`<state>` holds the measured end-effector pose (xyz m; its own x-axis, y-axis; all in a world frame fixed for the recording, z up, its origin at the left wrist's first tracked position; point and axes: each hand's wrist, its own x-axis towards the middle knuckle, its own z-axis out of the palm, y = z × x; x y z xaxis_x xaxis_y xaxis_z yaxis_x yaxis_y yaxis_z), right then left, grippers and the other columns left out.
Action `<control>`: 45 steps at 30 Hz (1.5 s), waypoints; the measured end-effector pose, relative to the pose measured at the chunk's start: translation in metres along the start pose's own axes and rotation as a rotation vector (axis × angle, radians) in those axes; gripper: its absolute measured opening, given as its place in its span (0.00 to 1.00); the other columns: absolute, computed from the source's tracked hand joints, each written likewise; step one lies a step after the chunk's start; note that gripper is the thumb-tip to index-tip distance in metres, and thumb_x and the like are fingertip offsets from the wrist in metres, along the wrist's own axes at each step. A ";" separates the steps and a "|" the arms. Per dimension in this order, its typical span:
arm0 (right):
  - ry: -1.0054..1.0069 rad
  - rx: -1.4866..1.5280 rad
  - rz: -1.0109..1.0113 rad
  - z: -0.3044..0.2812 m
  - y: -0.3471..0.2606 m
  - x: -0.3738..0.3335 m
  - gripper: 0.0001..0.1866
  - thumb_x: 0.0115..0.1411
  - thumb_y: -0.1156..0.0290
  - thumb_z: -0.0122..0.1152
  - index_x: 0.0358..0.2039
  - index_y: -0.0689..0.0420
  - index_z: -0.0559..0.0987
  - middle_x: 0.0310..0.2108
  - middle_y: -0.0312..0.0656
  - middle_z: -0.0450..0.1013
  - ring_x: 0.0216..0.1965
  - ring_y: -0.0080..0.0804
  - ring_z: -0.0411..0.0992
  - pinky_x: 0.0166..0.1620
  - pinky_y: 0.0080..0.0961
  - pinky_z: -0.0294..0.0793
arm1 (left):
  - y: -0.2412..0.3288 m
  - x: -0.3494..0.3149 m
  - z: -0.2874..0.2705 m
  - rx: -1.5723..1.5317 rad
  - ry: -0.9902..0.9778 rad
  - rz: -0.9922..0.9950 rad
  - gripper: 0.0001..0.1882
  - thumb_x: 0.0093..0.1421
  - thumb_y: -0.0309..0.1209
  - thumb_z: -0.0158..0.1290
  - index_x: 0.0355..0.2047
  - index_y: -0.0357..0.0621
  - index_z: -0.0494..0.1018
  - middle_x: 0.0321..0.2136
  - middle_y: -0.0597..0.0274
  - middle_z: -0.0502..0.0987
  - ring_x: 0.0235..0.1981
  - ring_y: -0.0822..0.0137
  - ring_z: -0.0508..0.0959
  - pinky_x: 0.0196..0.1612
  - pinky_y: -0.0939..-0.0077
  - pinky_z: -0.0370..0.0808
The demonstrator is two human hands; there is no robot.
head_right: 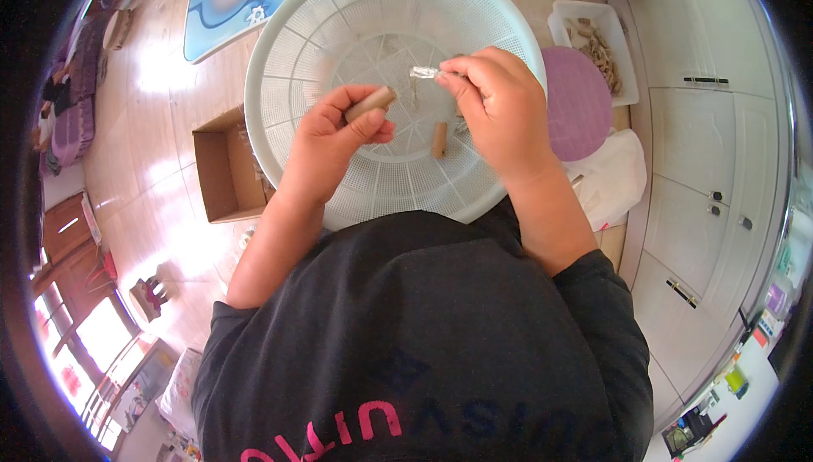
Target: The person puts small cardboard tubes and metal pieces into small plastic bags by hand.
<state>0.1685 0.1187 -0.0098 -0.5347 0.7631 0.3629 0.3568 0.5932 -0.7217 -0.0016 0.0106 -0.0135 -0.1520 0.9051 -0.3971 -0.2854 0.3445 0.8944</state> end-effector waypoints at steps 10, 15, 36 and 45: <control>-0.391 0.744 0.571 0.013 -0.015 -0.020 0.05 0.53 0.72 0.60 0.27 0.61 0.77 0.21 0.31 0.70 0.20 0.13 0.63 0.23 0.13 0.62 | 0.001 -0.001 0.010 -0.170 -0.028 0.110 0.11 0.58 0.26 0.49 0.40 0.35 0.65 0.37 0.55 0.74 0.37 0.69 0.75 0.40 0.76 0.75; -0.151 0.805 0.579 0.024 -0.023 -0.026 0.09 0.53 0.74 0.59 0.36 0.60 0.75 0.21 0.31 0.69 0.21 0.12 0.62 0.24 0.10 0.62 | 0.001 -0.002 0.009 -0.144 -0.023 0.149 0.11 0.58 0.26 0.48 0.40 0.34 0.65 0.36 0.55 0.74 0.36 0.68 0.76 0.39 0.75 0.76; -0.093 0.955 0.433 0.028 -0.019 -0.022 0.09 0.54 0.77 0.57 0.36 0.60 0.71 0.24 0.32 0.69 0.25 0.14 0.64 0.27 0.11 0.62 | -0.002 -0.005 0.013 -0.044 0.063 0.300 0.08 0.60 0.24 0.46 0.39 0.35 0.67 0.31 0.60 0.74 0.33 0.74 0.74 0.37 0.80 0.74; 0.159 1.053 0.664 0.025 0.010 -0.021 0.07 0.56 0.74 0.54 0.36 0.59 0.71 0.25 0.34 0.69 0.25 0.18 0.67 0.30 0.15 0.65 | 0.071 0.049 -0.071 0.702 0.729 0.606 0.16 0.53 0.33 0.55 0.40 0.39 0.70 0.31 0.62 0.73 0.31 0.71 0.73 0.32 0.80 0.70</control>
<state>0.1641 0.1026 -0.0397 -0.3620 0.9018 -0.2361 -0.3021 -0.3531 -0.8855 -0.0970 0.0622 0.0159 -0.6537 0.6899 0.3108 0.5675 0.1752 0.8046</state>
